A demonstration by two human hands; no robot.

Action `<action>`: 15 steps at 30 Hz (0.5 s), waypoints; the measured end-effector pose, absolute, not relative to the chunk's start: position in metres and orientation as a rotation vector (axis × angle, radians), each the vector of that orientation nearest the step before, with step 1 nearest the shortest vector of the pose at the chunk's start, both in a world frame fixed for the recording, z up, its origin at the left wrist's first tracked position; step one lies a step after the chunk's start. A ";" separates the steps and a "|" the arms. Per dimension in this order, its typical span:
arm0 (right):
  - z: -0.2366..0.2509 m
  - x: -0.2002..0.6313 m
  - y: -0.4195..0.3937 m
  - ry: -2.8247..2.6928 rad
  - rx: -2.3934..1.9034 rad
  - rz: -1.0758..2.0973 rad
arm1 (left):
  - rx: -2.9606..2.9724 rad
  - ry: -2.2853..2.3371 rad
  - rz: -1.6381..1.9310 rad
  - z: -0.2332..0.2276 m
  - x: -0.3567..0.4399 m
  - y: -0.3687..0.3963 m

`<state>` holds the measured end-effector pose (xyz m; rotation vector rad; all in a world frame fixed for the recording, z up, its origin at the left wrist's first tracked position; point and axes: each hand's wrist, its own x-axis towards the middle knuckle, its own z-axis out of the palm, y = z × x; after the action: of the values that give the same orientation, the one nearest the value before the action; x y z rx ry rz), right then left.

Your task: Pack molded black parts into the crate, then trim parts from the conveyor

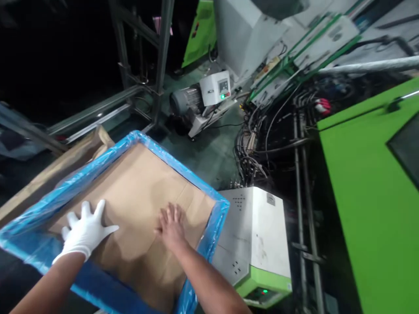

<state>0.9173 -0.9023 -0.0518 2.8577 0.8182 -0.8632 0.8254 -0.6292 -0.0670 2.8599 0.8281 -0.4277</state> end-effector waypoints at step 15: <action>-0.051 0.872 -1.000 0.403 2.755 -0.845 | 2.566 0.832 -0.715 -0.016 0.839 -0.627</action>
<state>0.8717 -0.9995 -0.0512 2.7553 0.4026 -0.8451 0.8390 -0.6269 -0.0156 2.5656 0.8318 -0.7146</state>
